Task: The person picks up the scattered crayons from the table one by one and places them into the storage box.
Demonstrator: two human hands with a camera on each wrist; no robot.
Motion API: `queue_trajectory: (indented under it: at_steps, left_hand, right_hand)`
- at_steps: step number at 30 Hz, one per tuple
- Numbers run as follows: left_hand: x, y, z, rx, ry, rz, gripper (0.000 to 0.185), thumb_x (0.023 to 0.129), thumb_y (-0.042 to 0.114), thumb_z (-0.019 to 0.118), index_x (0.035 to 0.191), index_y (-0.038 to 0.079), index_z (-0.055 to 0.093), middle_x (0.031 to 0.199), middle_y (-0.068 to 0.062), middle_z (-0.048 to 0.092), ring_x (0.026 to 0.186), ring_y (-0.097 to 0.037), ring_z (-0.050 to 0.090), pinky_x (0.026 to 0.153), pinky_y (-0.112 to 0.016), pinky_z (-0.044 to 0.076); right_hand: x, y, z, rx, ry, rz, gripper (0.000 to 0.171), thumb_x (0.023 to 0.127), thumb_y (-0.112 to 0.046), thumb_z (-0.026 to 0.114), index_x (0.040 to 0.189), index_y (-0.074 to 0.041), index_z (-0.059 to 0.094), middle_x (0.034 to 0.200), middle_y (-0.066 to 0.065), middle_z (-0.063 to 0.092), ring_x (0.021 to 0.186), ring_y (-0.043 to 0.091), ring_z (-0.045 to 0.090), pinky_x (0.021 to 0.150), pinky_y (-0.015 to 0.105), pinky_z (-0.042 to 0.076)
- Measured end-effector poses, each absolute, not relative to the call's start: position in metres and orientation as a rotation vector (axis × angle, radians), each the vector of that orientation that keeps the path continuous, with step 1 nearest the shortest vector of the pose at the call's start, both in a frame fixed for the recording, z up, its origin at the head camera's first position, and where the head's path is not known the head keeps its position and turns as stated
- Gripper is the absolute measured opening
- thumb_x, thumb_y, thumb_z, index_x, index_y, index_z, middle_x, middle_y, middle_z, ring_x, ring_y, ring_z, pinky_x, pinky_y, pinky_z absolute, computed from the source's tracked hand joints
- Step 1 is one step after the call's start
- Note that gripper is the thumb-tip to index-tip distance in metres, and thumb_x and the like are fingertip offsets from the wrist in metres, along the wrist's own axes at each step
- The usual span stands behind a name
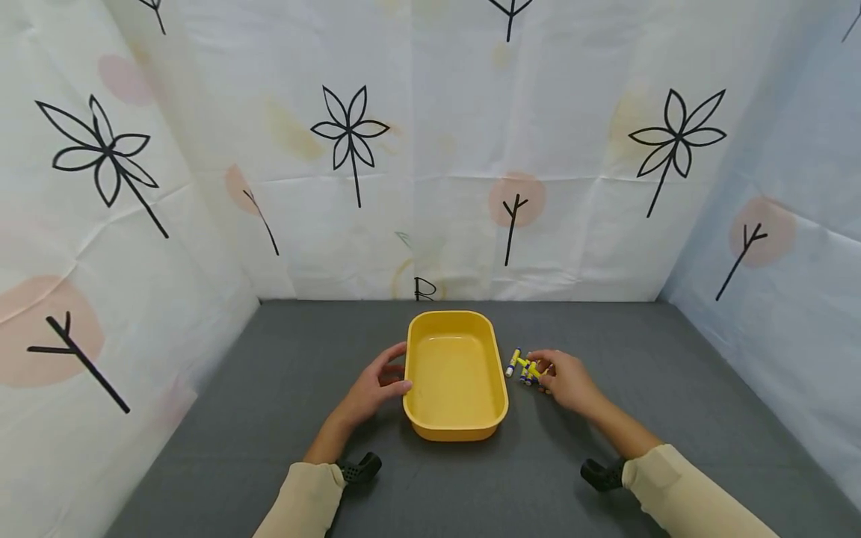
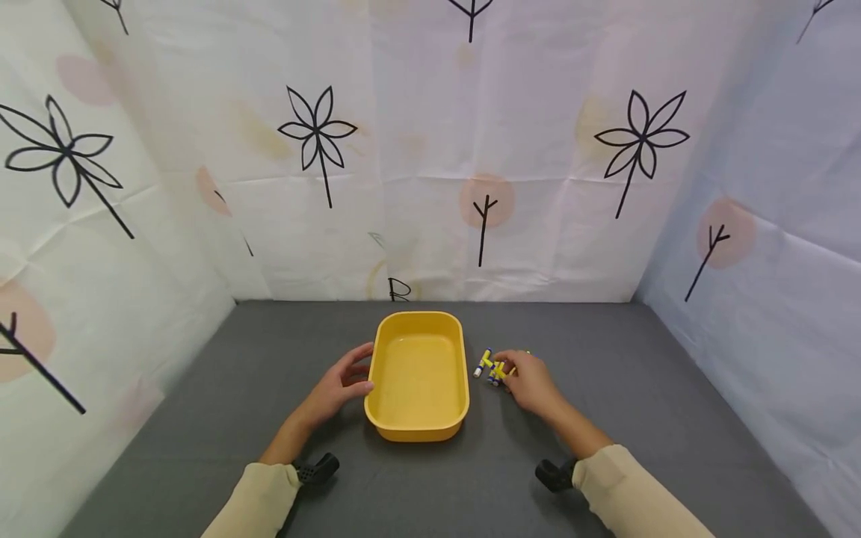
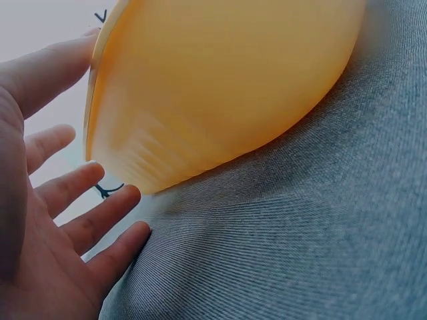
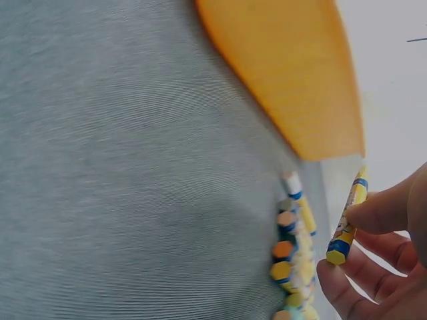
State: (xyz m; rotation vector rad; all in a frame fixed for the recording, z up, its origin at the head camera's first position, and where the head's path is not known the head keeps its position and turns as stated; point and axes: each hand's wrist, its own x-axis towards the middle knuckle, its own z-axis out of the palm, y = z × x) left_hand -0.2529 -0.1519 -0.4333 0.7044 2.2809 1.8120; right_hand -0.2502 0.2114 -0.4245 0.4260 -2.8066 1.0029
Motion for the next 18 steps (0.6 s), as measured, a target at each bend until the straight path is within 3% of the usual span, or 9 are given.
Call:
queue_trajectory:
  at_steps: [8,18]
  left_hand:
    - [-0.252,-0.153,-0.435,0.721,2.285,1.807,0.070,0.091,0.003,0.066,0.150,-0.003,0.029,0.151,-0.026,0.030,0.125,-0.047,0.044,0.099,-0.052,0.043]
    - [-0.249,-0.154,-0.433,0.706,2.298,1.751,0.068,0.091,0.004,0.065,0.150,-0.001,0.031,0.153,-0.024,0.028,0.128,-0.045,0.043,0.101,-0.055,0.039]
  right_hand:
    - [-0.260,0.209,-0.406,0.379,-2.824,1.038,0.029,0.090,0.010,0.057,0.118,0.004,0.063,0.102,0.016,0.061,0.090,0.033,0.060,0.071,0.043,0.052]
    - [-0.283,0.197,-0.385,0.393,-2.819,1.062,0.033,0.094,0.005,0.051,0.125,-0.001,0.061,0.111,0.018,0.062,0.097,0.033,0.059,0.071,0.039,0.052]
